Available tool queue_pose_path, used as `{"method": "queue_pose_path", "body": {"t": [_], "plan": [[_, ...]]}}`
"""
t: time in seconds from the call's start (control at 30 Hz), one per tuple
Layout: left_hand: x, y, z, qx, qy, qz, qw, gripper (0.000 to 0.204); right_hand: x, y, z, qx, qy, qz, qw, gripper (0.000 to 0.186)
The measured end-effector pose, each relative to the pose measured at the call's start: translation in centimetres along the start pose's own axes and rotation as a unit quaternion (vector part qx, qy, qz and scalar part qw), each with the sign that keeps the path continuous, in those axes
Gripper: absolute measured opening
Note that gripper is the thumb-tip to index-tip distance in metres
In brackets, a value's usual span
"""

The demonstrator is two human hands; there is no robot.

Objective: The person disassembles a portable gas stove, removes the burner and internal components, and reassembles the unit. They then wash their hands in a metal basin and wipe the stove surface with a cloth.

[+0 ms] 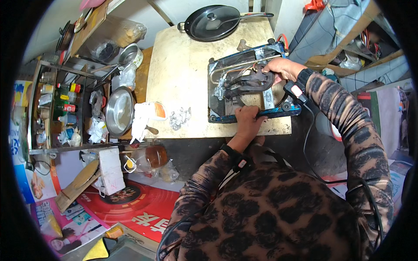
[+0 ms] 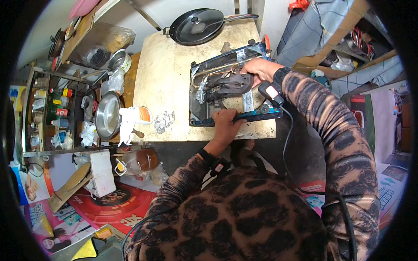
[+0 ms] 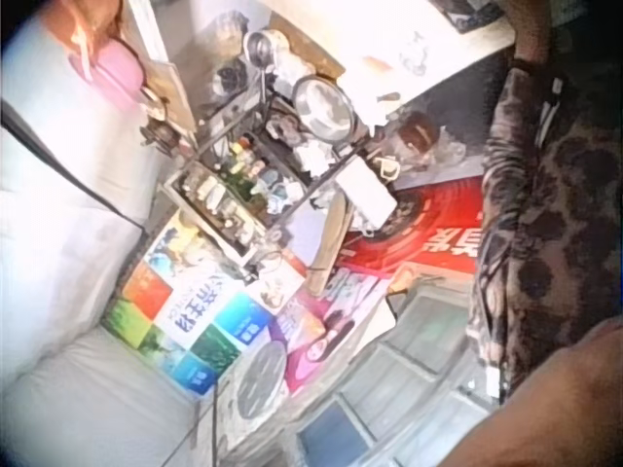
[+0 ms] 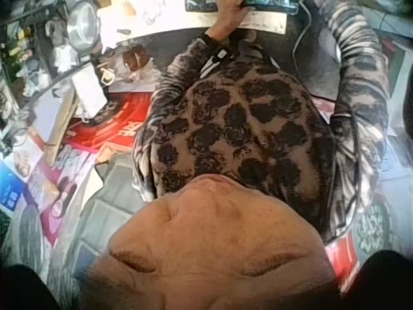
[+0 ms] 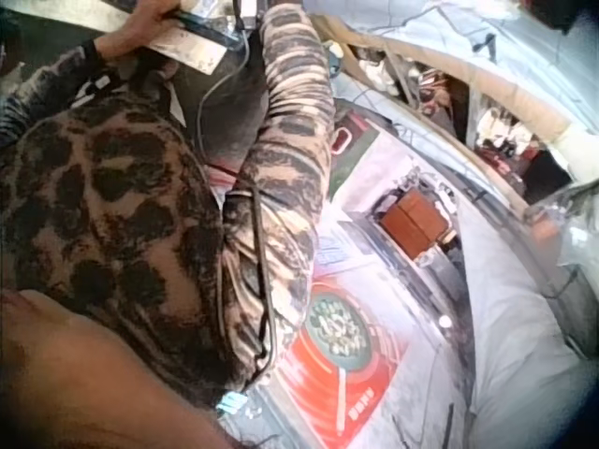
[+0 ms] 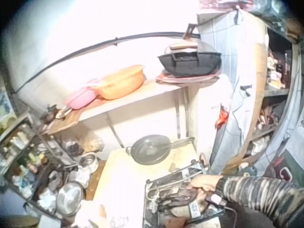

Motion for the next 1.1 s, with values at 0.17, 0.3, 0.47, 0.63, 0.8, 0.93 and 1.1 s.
{"method": "queue_pose_path", "body": {"t": [0.17, 0.3, 0.47, 0.63, 0.8, 0.93, 1.1], "plan": [[1.3, -0.6, -1.5, 0.060, -0.007, 0.033, 0.998, 0.033, -2.4, 1.5, 2.4, -0.049, -0.038, -0.085, 0.995, 0.033], [2.3, 0.4, -2.4, 0.089, 0.024, 0.092, 0.991, 0.035, -4.0, 1.4, 3.8, 0.004, -0.032, -0.012, 0.999, 0.031], [3.1, 1.2, -3.6, 0.117, 0.086, 0.161, 0.976, 0.031, -8.1, 0.2, 4.6, 0.014, -0.018, 0.067, 0.998, 0.022], [4.1, 0.3, -5.0, 0.187, 0.155, 0.275, 0.930, 0.029, -13.9, -1.2, 6.4, 0.054, 0.035, 0.194, 0.979, 0.015], [4.5, -1.2, -6.1, 0.228, 0.229, 0.275, 0.906, 0.028, -18.2, -3.8, 6.5, 0.091, 0.088, 0.333, 0.935, 0.023], [4.5, -2.4, -6.9, 0.294, 0.245, 0.310, 0.870, 0.022, -19.9, -6.1, 6.2, 0.080, 0.129, 0.417, 0.896, 0.024], [4.3, -5.3, -7.7, 0.346, 0.262, 0.445, 0.783, 0.022, -20.3, -9.1, 7.3, 0.064, 0.133, 0.510, 0.847, 0.022]]}}
Point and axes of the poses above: each hand's wrist, its own z-axis away from the middle knuckle, its own y-axis out of the back of the hand, x = y × z, the point moved 6 cm from there along -z, towards the middle knuckle, and after that the axes turned 14 degrees about x, right-handed, at the moved point
